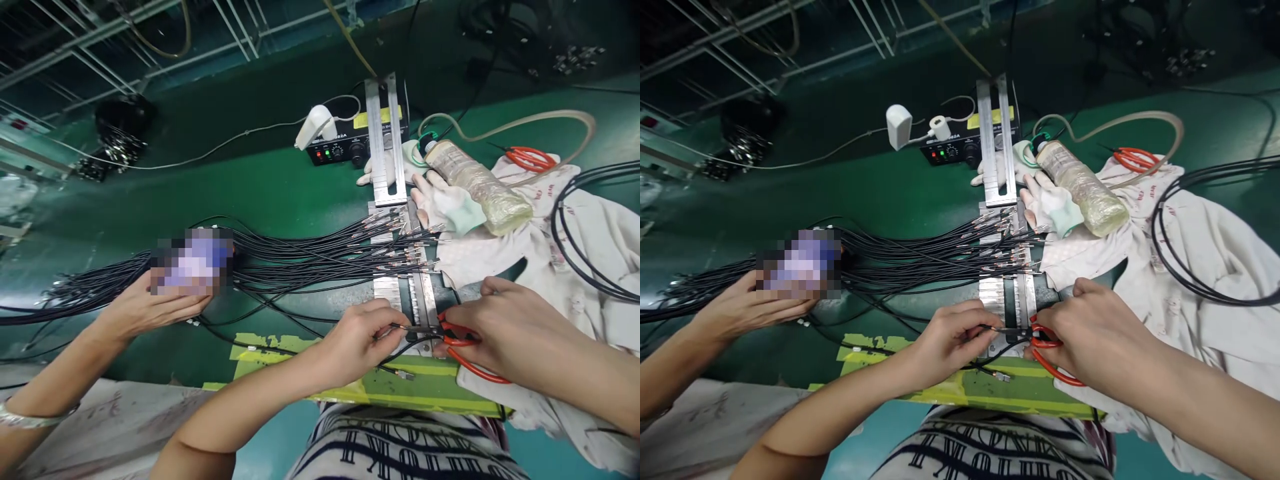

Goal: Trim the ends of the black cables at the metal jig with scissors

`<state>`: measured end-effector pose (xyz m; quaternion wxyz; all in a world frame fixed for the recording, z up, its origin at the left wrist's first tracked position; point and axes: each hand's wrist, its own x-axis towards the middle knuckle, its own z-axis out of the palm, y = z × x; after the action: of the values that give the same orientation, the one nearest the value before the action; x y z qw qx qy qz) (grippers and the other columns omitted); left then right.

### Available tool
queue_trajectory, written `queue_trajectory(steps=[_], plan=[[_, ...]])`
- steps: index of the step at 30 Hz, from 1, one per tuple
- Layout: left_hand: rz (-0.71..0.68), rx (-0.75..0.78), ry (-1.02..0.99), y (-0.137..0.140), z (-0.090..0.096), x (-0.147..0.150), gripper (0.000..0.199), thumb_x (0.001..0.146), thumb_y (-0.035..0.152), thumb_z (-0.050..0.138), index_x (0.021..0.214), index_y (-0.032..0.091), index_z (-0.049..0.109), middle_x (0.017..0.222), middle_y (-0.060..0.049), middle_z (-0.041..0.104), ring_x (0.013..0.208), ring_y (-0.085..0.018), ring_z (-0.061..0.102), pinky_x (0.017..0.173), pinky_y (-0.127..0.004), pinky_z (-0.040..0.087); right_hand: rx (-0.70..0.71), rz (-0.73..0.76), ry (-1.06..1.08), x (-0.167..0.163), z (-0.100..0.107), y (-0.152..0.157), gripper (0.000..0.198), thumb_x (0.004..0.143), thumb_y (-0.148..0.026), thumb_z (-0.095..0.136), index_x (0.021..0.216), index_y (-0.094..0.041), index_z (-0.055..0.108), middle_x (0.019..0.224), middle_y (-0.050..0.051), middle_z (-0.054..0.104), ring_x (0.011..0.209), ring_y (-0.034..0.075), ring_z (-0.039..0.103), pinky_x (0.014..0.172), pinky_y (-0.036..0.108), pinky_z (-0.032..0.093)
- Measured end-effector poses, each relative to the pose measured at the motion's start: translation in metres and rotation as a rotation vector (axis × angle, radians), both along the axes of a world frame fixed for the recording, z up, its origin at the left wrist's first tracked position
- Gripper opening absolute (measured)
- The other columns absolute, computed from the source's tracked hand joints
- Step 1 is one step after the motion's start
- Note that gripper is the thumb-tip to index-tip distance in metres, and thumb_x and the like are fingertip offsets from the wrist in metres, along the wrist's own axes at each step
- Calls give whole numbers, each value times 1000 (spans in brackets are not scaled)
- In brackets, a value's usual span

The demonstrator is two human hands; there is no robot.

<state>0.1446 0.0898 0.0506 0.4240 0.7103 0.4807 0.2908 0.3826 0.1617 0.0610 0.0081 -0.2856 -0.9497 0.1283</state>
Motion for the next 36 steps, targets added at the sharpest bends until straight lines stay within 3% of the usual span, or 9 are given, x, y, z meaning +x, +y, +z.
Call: queue_trajectory(steps=[4,10,13,17,19,25,29,32,36], plan=[[-22,19,19,-1,0,1,19,95,20,54,104,13,70,81,-6,62,63,-11,54,56,-21,42,-34,1,-21,3,-4,0,46,82,-53,68,54,-23,47,40,-4,39,46,16,31,59,32,19],[-51,43,23,1,1,1,19,95,20,54,101,13,70,75,-3,59,60,-11,51,55,-21,42,-160,12,-5,2,3,4,48,86,-58,61,55,-23,47,44,-4,47,46,16,33,62,33,23],[-41,34,25,1,0,0,19,95,22,53,102,14,70,76,-3,60,60,-11,51,57,-22,44,-94,19,2,0,4,2,46,87,-55,59,56,-23,48,45,-3,48,44,15,32,63,35,23],[2,6,-2,-1,-3,2,17,94,19,55,98,14,70,76,-3,60,60,-10,50,55,-21,40,66,12,-58,-4,5,-3,38,87,-49,62,62,-22,52,55,0,61,45,15,41,68,38,26],[23,-11,-20,-2,-6,3,16,93,18,56,97,14,71,73,-2,58,60,-10,49,53,-20,38,68,20,-103,-7,7,-4,37,86,-47,63,62,-21,54,57,1,64,46,15,43,68,38,26],[45,-74,-70,-5,-11,2,13,92,18,58,97,15,71,69,1,53,59,-9,47,53,-19,35,-181,-63,-125,-9,13,3,44,86,-49,63,55,-20,50,48,-3,55,46,11,36,66,32,29],[62,-142,-83,-5,-9,1,14,93,20,58,97,16,70,78,-2,60,63,-10,50,55,-20,37,-287,-156,-40,-1,15,10,53,89,-58,55,56,-20,42,45,-5,42,48,11,30,65,29,30],[-46,-133,-54,-11,-3,0,16,96,21,55,101,16,69,88,-6,61,75,-14,56,63,-23,43,-309,-254,22,9,11,15,57,89,-62,55,55,-19,38,45,-6,35,49,11,31,62,28,30],[-334,-43,165,-22,6,-5,19,96,22,55,104,20,72,89,-8,60,87,-20,56,77,-32,47,-408,-394,155,21,-6,21,56,84,-63,60,56,-19,41,50,-5,34,54,10,35,55,27,26]])
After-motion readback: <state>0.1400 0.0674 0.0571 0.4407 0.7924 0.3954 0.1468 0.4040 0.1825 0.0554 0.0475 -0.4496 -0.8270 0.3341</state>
